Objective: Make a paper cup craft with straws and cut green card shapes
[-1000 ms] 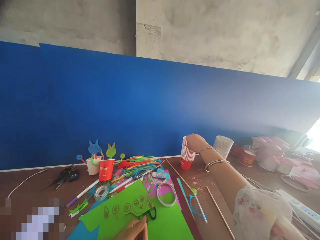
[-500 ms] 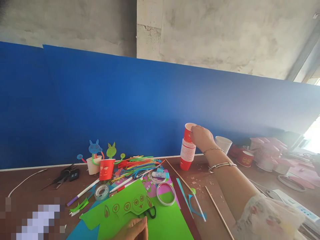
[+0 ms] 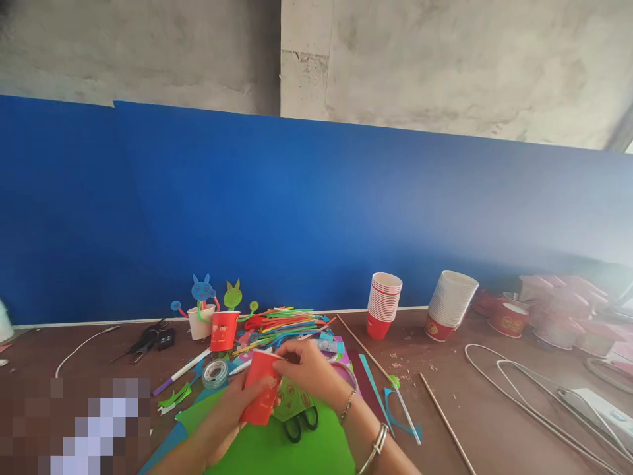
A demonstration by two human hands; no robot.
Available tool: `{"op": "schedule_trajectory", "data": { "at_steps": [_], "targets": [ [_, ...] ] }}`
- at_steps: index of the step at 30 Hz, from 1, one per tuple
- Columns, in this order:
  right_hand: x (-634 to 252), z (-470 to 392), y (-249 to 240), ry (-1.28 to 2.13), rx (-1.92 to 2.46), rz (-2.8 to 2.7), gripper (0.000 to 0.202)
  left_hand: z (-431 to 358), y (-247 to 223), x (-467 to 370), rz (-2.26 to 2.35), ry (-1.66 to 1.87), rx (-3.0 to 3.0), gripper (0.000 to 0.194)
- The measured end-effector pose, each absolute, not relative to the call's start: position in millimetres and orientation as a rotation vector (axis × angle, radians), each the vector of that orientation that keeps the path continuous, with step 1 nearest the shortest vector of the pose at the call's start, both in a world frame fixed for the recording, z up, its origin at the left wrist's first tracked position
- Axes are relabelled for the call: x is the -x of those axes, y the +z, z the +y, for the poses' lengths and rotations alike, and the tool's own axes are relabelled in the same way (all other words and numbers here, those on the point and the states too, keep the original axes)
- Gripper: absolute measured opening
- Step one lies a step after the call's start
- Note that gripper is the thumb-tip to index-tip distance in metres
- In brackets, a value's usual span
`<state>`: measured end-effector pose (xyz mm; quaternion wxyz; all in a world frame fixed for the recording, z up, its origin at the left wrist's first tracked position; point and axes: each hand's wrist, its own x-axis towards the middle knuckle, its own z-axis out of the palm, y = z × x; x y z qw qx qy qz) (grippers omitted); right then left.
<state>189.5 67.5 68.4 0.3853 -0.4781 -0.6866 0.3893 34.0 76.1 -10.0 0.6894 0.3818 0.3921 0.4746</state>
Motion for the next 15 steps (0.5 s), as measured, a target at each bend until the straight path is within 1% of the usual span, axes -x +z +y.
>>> {"op": "schedule_trajectory", "data": {
  "at_steps": [2, 4, 6, 9, 13, 15],
  "targets": [
    [-185.4, 74.8, 54.3, 1.022, 1.2, -1.653, 0.018, 72.8, -13.1, -30.7, 0.884, 1.045, -0.8, 0.055],
    [-188.7, 83.0, 46.4, 0.898, 1.3, -1.577, 0.028, 70.9, -14.0, -25.9, 0.944, 1.156, -0.755, 0.057],
    [-198.2, 90.3, 43.6, 0.655, 1.514, -1.614, 0.029, 71.0, -12.4, -20.2, 0.997, 1.286, -0.724, 0.064],
    [-217.0, 96.3, 43.8, 0.5, 1.656, -1.703, 0.025, 72.4, -10.4, -14.5, 1.013, 1.365, -0.688, 0.07],
    [-234.6, 95.8, 40.2, 0.383, 1.786, -1.756, 0.027, 73.8, -17.0, -15.5, 1.055, 1.314, -0.73, 0.058],
    [-238.0, 94.4, 36.7, 0.324, 1.857, -1.769, 0.028, 74.4, -21.8, -17.6, 1.051, 1.261, -0.833, 0.057]
  ]
}}
